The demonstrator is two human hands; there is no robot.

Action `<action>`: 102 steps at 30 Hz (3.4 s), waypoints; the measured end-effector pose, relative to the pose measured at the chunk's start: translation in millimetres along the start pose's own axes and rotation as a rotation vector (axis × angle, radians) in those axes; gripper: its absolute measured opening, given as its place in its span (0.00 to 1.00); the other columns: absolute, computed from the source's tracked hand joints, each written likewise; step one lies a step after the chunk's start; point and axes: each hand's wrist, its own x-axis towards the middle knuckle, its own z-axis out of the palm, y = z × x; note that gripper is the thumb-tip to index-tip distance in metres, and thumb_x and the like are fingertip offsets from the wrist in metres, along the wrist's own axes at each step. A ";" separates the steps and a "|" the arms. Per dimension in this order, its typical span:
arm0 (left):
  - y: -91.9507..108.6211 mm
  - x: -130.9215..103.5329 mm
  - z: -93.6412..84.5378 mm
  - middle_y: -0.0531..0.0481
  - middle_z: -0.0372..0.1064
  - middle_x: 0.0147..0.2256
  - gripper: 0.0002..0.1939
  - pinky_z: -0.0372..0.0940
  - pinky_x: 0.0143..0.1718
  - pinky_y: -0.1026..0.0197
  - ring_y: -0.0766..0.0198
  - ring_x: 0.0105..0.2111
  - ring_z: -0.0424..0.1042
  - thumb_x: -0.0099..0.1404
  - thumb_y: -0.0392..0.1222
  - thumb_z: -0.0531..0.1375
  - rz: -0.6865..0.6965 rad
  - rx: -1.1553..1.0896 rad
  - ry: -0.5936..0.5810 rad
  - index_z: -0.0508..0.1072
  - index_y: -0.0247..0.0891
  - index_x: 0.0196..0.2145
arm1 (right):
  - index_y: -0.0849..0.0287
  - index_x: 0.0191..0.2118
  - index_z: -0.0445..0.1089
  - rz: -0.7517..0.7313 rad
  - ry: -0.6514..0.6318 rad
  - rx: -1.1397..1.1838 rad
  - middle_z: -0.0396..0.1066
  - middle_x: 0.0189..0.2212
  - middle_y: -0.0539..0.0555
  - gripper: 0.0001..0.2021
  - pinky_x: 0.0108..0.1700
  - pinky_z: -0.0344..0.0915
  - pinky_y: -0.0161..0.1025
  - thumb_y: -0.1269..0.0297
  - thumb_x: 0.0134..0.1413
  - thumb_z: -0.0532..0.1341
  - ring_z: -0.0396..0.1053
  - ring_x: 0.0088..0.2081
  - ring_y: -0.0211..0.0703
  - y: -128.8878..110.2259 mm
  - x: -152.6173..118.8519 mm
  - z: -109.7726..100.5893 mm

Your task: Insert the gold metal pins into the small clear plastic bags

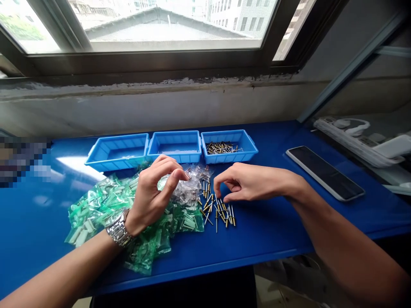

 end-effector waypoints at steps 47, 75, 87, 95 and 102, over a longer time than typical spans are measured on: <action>-0.5 2.9 2.5 0.49 0.75 0.35 0.03 0.68 0.41 0.53 0.59 0.38 0.70 0.68 0.35 0.64 0.097 0.090 -0.062 0.74 0.39 0.39 | 0.60 0.36 0.76 -0.315 0.730 0.112 0.50 0.18 0.40 0.05 0.25 0.51 0.34 0.64 0.61 0.66 0.49 0.20 0.32 -20.8 25.4 34.0; 0.4 1.0 4.6 0.49 0.73 0.36 0.04 0.68 0.40 0.55 0.62 0.38 0.70 0.68 0.33 0.64 0.111 0.081 -0.016 0.74 0.37 0.40 | 0.61 0.40 0.76 -0.380 0.855 0.102 0.57 0.19 0.42 0.05 0.22 0.51 0.33 0.65 0.61 0.65 0.51 0.20 0.31 -29.1 36.4 51.9; -1.3 1.2 6.2 0.50 0.73 0.35 0.03 0.66 0.40 0.57 0.63 0.38 0.69 0.69 0.34 0.64 0.071 0.068 -0.036 0.74 0.37 0.40 | 0.60 0.37 0.74 -0.400 1.062 0.055 0.54 0.18 0.41 0.03 0.22 0.55 0.33 0.67 0.61 0.65 0.54 0.19 0.30 -35.4 32.6 54.4; -1.4 0.9 6.9 0.49 0.73 0.36 0.02 0.66 0.39 0.56 0.61 0.38 0.68 0.69 0.34 0.64 0.085 0.059 -0.081 0.74 0.36 0.39 | 0.61 0.37 0.74 -0.456 1.044 0.065 0.54 0.19 0.41 0.02 0.22 0.54 0.32 0.68 0.60 0.66 0.52 0.19 0.29 -35.1 35.2 57.8; 0.3 1.1 4.8 0.50 0.73 0.36 0.03 0.67 0.40 0.57 0.63 0.38 0.70 0.68 0.34 0.65 0.048 0.047 0.021 0.75 0.36 0.40 | 0.61 0.36 0.75 -0.362 1.044 0.057 0.53 0.18 0.42 0.03 0.23 0.55 0.33 0.68 0.61 0.65 0.54 0.20 0.30 -34.9 34.7 53.8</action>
